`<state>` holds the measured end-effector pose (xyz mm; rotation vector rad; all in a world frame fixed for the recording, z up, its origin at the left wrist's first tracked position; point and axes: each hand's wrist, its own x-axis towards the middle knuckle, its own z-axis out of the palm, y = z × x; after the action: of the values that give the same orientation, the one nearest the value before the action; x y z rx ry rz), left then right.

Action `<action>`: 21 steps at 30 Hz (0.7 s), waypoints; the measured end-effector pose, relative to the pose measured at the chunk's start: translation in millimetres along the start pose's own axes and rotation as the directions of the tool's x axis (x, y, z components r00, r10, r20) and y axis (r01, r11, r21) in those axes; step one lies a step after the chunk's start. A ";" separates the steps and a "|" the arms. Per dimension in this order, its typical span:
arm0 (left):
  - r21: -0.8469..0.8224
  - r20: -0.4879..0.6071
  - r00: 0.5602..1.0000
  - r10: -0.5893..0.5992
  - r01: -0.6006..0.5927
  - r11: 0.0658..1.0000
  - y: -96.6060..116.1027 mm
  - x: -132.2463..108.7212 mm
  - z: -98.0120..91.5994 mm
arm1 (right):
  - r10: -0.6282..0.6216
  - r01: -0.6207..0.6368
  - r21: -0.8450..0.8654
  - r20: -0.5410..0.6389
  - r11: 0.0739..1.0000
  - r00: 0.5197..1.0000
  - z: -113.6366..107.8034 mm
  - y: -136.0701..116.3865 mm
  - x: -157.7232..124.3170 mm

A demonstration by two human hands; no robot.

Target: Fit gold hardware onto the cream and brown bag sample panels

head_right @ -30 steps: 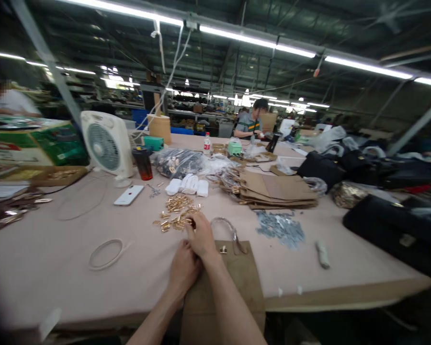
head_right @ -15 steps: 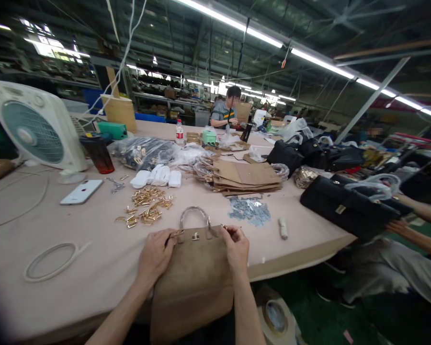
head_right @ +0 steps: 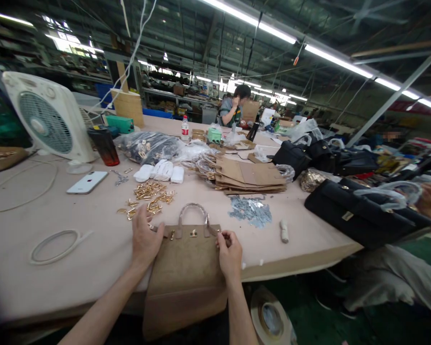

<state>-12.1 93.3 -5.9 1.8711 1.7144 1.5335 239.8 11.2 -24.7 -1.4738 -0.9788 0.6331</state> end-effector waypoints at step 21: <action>-0.180 0.809 0.404 0.428 -0.524 0.833 69.9 38.0 92.3 | -0.007 0.007 -0.024 -0.002 1.000 1.000 3.3 -3.1 -4.3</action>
<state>93.9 146.3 22.2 2.6641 0.8214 0.3802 234.3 9.0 -22.9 -1.4911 -0.9921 0.6163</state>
